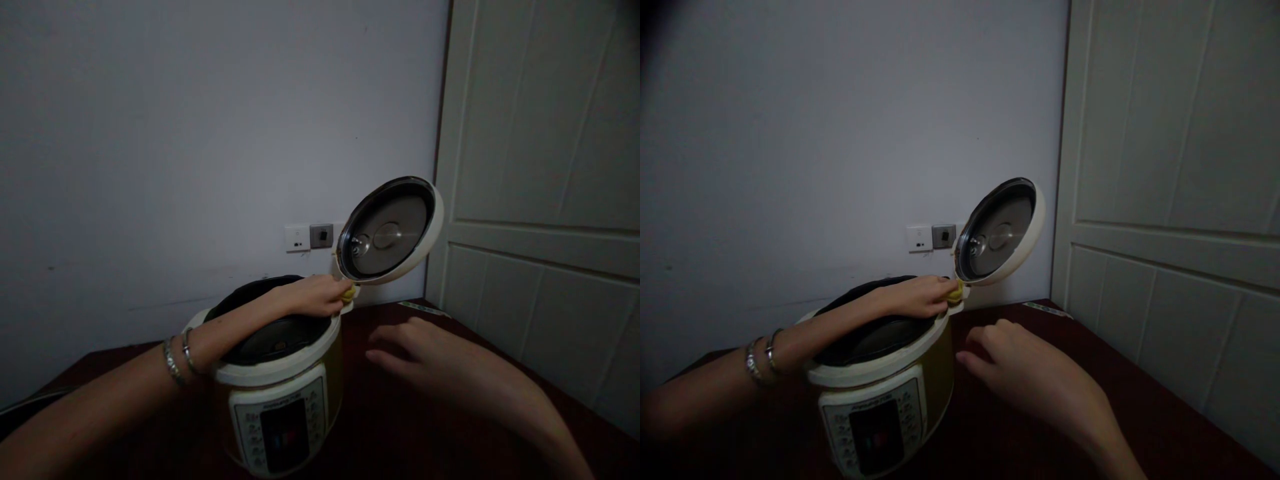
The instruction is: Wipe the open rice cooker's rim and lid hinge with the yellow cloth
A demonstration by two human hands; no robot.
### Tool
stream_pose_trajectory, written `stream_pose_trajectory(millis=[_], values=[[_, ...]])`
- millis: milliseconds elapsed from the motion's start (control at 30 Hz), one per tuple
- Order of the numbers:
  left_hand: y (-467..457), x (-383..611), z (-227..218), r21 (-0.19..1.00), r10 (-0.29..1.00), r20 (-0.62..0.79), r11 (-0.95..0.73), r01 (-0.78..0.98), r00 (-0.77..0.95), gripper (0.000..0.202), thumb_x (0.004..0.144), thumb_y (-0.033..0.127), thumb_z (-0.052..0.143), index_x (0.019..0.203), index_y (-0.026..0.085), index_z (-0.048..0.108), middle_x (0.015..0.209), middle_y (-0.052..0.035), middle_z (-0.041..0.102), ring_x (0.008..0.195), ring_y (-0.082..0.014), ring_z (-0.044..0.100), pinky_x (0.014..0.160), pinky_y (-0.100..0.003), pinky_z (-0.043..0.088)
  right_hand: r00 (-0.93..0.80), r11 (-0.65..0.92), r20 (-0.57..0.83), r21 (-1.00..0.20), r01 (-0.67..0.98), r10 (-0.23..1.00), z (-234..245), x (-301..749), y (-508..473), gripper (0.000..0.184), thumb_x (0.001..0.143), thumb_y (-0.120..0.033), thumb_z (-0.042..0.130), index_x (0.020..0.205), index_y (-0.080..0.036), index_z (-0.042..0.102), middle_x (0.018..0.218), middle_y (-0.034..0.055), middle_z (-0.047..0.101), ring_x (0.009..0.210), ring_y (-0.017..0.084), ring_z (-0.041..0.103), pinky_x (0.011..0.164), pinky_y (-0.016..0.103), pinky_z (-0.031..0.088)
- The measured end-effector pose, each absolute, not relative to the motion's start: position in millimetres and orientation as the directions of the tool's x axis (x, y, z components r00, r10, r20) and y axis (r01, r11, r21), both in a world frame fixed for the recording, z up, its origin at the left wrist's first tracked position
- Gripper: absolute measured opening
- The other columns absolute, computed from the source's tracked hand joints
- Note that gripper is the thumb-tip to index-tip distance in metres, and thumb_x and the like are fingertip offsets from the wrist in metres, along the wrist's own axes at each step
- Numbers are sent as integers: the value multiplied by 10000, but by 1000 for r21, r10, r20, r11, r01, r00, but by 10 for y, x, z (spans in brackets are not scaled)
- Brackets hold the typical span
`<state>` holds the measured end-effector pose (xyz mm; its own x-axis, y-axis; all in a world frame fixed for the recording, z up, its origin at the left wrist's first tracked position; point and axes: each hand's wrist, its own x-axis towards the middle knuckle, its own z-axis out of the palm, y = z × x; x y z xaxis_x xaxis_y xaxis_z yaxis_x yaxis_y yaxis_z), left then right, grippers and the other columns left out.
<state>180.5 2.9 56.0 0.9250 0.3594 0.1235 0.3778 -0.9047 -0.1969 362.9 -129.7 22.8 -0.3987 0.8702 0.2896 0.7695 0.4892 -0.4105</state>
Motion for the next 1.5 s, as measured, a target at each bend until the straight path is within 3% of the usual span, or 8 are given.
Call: stream_pose_trajectory(millis=[167, 333, 533, 633, 800, 967, 1167, 1500], values=[[-123, 1804, 609, -164, 307, 118, -932, 324, 944, 131, 815, 174, 435, 930, 177, 498, 764, -52, 608, 656, -162, 565, 583, -272, 404, -389, 478, 285, -404, 780, 876, 219, 3620, -1296, 301, 876, -430, 511, 815, -209, 707, 756, 43, 690, 750, 190, 635, 743, 293, 460], [-78, 1747, 699, -73, 397, 158, -908, 412, 904, 175, 815, 185, 421, 951, 166, 529, 740, -44, 621, 626, -144, 557, 570, -257, 385, -380, 467, 280, -406, 785, 882, 219, 3620, -1311, 313, 878, -440, 505, 831, -207, 708, 771, 46, 689, 746, 186, 633, 725, 284, 457], [208, 1743, 984, -92, 520, 532, -749, 656, 668, 173, 817, 184, 405, 925, 136, 531, 861, -108, 654, 757, -197, 607, 642, -288, 409, -393, 472, 268, -389, 791, 880, 274, 3644, -1365, 296, 891, -415, 497, 886, -214, 715, 784, 45, 697, 768, 191, 641, 750, 286, 455], [354, 1787, 1062, -142, 545, 621, -628, 765, 563, 199, 836, 186, 399, 984, 117, 513, 899, -148, 660, 827, -239, 624, 673, -311, 422, -389, 470, 273, -380, 797, 880, 279, 3655, -1374, 297, 891, -416, 496, 901, -215, 715, 804, 47, 699, 784, 196, 642, 756, 291, 458], [485, 1916, 860, -265, 603, 408, -640, 721, 685, 243, 851, 221, 434, 1062, 112, 486, 946, -166, 660, 841, -237, 638, 668, -297, 437, -389, 475, 285, -375, 796, 876, 262, 3655, -1378, 307, 891, -420, 492, 853, -209, 713, 807, 52, 697, 817, 201, 638, 784, 299, 456], [489, 1993, 629, -309, 518, 101, -795, 522, 849, 222, 806, 234, 476, 993, 125, 524, 864, -106, 666, 751, -193, 619, 640, -265, 443, -395, 449, 215, -373, 812, 893, 317, 3640, -1416, 336, 903, -424, 465, 915, -189, 705, 842, 63, 697, 822, 194, 637, 782, 292, 454], [437, 1941, 631, -297, 499, 87, -813, 500, 862, 216, 816, 242, 452, 995, 138, 516, 780, -64, 637, 661, -165, 578, 569, -250, 406, -394, 434, 183, -349, 831, 901, 351, 3625, -1462, 354, 912, -429, 444, 942, -187, 702, 871, 69, 696, 840, 197, 634, 810, 302, 450], [304, 1888, 567, -295, 405, 104, -860, 417, 908, 217, 810, 200, 450, 1007, 131, 510, 786, -81, 643, 666, -179, 591, 572, -257, 401, -408, 464, 223, -357, 811, 885, 322, 3630, -1458, 348, 903, -439, 460, 875, -196, 707, 849, 59, 696, 853, 198, 635, 827, 299, 452]])
